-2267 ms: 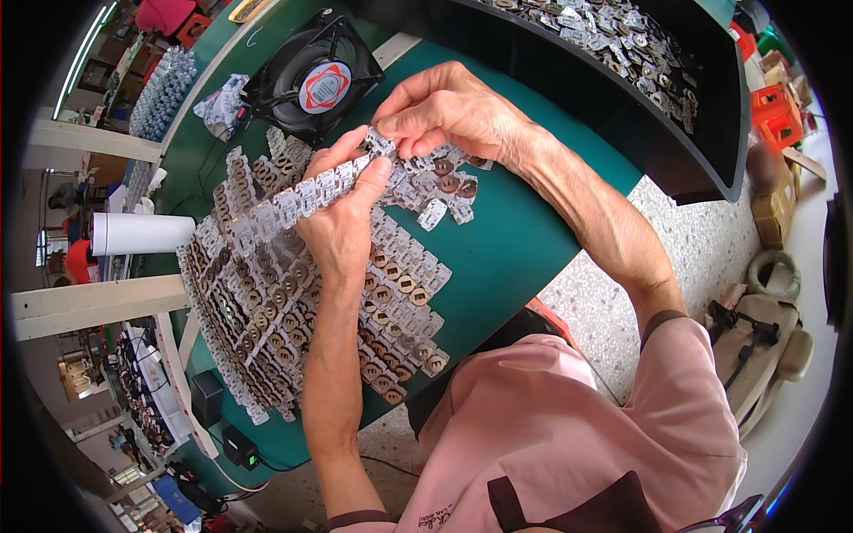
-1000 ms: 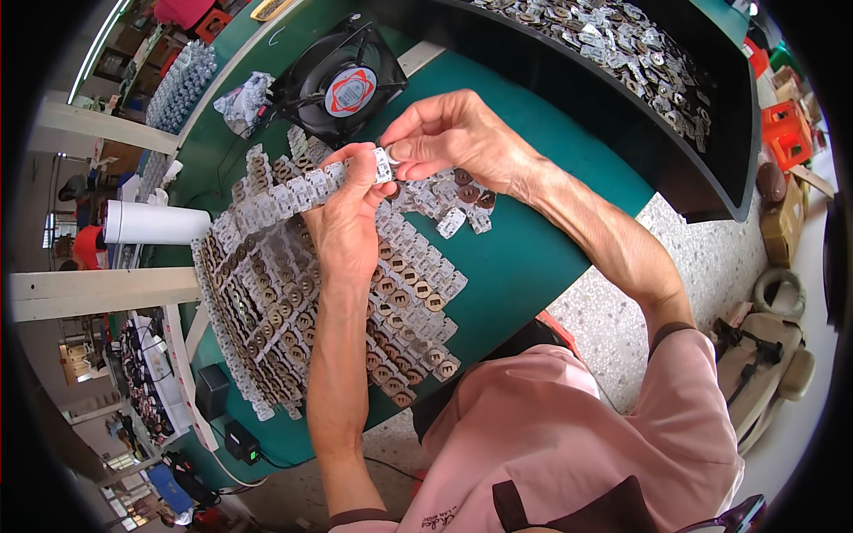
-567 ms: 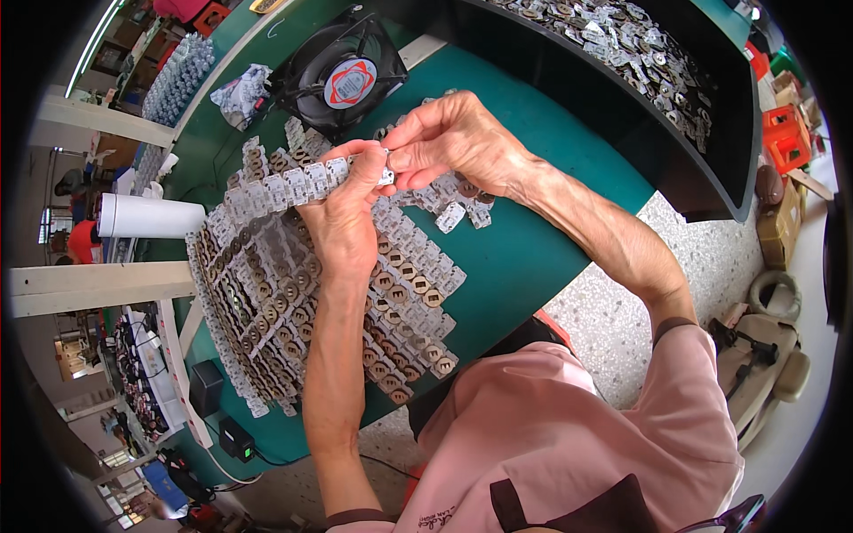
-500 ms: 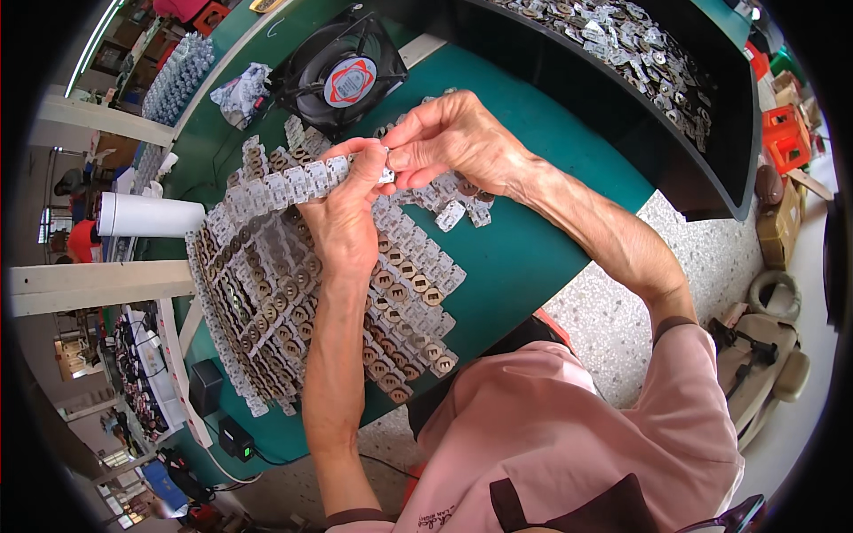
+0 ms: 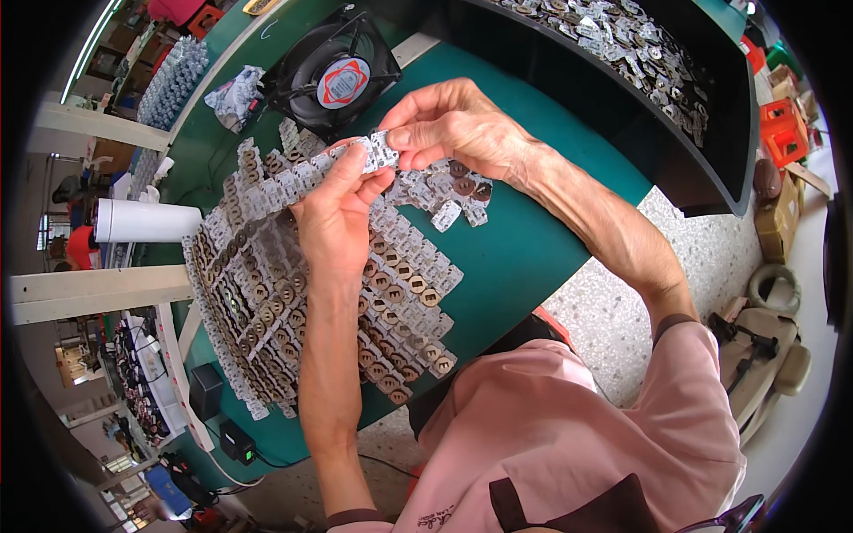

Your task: The person assembles small metal ring components onto long white plastic strips by hand at a workstation.

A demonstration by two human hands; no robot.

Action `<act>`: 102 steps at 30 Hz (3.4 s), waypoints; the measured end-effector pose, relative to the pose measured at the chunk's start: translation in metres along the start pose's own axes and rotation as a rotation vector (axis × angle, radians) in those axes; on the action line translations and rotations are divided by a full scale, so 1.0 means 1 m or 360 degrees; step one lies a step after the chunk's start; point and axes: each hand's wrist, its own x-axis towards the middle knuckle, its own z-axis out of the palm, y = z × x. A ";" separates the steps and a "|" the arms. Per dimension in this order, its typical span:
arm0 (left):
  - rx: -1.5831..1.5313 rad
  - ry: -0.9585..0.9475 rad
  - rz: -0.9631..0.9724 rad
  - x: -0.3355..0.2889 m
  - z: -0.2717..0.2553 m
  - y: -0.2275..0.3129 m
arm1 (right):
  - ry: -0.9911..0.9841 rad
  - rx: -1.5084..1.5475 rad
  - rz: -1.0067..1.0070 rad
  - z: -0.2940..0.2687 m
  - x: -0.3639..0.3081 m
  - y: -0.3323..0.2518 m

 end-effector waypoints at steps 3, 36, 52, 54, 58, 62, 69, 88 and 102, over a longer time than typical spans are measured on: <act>-0.0111 -0.0050 -0.0099 0.001 -0.003 0.000 | -0.0018 0.0144 0.0089 0.001 0.003 0.005; 0.0382 0.0187 0.0297 0.004 0.010 -0.006 | 0.0082 -0.0233 0.0111 -0.005 0.011 -0.001; 0.0335 0.0197 0.0268 -0.002 0.015 -0.002 | 0.0079 -0.0264 0.0019 -0.003 0.008 -0.001; 0.0276 0.0214 0.0246 -0.003 0.014 -0.002 | 0.0072 -0.0231 0.0050 -0.002 0.006 -0.002; 0.0195 0.0189 0.0203 -0.001 0.012 -0.003 | 0.0097 -0.0163 0.0073 -0.001 0.005 -0.002; 0.0164 0.0170 0.0171 0.003 0.007 -0.004 | 0.0113 -0.0161 0.0092 0.000 0.006 -0.003; 0.0221 0.0069 0.0165 0.001 0.011 -0.003 | 0.0128 -0.0015 0.0119 -0.004 0.005 -0.005; 0.1224 -0.0155 0.0627 -0.010 0.015 -0.006 | 0.0037 0.0049 0.0113 -0.008 -0.003 -0.012; 0.1340 -0.0001 0.0708 -0.015 0.022 -0.006 | 0.0131 0.0044 0.0193 -0.009 0.000 -0.003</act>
